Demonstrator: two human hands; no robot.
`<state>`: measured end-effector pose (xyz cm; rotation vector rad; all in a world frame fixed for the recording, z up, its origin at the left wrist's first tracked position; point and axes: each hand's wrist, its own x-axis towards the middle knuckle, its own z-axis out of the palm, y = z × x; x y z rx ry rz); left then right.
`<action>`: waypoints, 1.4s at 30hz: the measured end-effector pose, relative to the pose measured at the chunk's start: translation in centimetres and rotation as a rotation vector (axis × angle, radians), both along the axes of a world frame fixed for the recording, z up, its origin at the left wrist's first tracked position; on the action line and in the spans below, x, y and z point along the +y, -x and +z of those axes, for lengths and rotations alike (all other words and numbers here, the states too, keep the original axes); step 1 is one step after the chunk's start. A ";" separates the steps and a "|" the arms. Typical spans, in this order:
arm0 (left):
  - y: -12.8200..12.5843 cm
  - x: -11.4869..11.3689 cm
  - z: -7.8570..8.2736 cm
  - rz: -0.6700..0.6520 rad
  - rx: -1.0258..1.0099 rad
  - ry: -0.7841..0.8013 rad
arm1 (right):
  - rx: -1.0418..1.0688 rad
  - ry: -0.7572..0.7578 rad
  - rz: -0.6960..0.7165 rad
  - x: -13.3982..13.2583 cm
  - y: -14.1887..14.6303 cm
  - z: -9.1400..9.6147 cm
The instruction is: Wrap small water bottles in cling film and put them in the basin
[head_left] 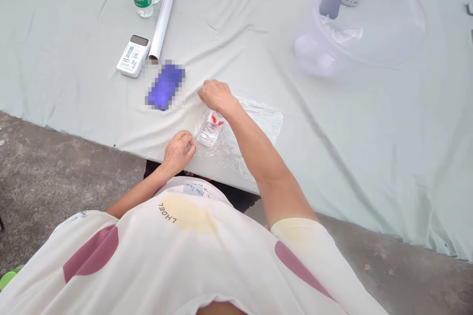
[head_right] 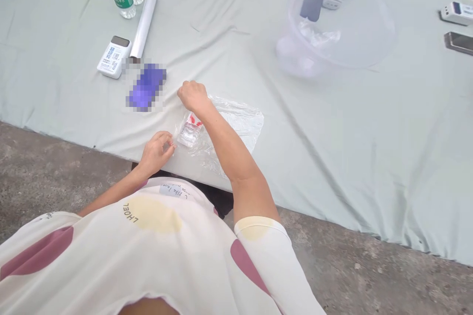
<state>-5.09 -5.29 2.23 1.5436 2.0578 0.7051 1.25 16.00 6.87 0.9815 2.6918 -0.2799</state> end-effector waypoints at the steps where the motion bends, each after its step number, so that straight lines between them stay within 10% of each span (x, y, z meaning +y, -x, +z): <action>1: -0.2 -0.1 -0.3 -0.009 -0.021 -0.066 | -0.002 -0.010 0.004 -0.1 -0.7 0.6; 12: -2.8 0.9 -2.1 -0.362 0.162 -0.539 | 0.284 0.097 -0.218 -0.2 -8.7 0.7; 21: -5.7 1.8 -1.4 -0.670 0.369 -0.505 | 0.515 0.144 -0.562 -2.3 -17.7 -3.3; 24: -6.0 2.1 -1.3 -0.683 0.396 -0.501 | 0.654 0.005 -0.712 -4.4 -17.8 -2.9; 31: -7.2 2.6 -1.2 -0.763 0.318 -0.342 | 0.730 0.059 -0.553 -9.3 -12.6 -2.1; 42: -9.4 3.0 -1.0 -1.173 0.013 -0.265 | 0.573 0.274 -0.922 -7.8 -16.3 -3.2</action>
